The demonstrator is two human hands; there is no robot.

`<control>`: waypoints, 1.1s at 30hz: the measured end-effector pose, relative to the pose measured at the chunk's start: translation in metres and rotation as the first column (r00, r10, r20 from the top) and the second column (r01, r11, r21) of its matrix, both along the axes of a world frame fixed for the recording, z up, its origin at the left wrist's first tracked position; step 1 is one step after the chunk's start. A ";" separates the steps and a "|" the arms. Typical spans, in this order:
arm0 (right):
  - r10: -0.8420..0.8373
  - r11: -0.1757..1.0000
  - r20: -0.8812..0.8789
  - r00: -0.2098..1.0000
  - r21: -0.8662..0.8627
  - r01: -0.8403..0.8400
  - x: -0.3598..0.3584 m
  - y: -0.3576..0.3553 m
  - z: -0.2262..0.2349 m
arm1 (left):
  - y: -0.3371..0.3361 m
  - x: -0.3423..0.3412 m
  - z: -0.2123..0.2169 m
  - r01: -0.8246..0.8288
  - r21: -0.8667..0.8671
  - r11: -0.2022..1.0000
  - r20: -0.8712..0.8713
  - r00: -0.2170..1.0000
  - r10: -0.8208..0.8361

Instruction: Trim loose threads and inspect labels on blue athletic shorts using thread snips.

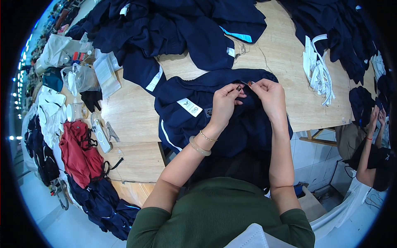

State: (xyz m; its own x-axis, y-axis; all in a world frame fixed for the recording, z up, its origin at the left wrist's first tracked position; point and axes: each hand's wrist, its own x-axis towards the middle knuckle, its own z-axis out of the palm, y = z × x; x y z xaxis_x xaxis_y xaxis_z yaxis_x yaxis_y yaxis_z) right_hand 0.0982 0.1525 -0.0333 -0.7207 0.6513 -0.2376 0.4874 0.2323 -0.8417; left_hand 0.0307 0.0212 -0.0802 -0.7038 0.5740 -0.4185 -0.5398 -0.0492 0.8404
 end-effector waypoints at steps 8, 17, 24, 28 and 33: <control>-0.016 1.000 -0.031 0.999 -0.023 0.015 -0.002 0.001 -0.005 | -0.002 -0.001 -0.003 0.011 0.009 1.000 -0.006 1.000 -0.011; -0.039 0.865 -0.164 0.986 -0.500 -0.049 0.012 0.026 0.025 | -0.060 0.028 0.078 -0.141 -0.012 0.990 -0.825 0.561 0.069; -0.344 0.903 -0.528 0.777 -0.411 0.120 0.036 0.060 0.038 | -0.047 0.083 0.056 0.631 -0.254 0.733 -0.763 0.335 -0.553; -0.363 0.907 -0.451 0.815 -0.374 0.196 0.052 0.068 0.034 | -0.043 0.082 0.061 0.685 -0.340 0.644 -0.778 0.180 -0.602; -0.279 0.945 -0.227 0.933 -0.235 0.226 0.058 0.065 0.009 | -0.037 0.065 0.069 0.612 -0.316 0.725 -0.737 0.323 -0.594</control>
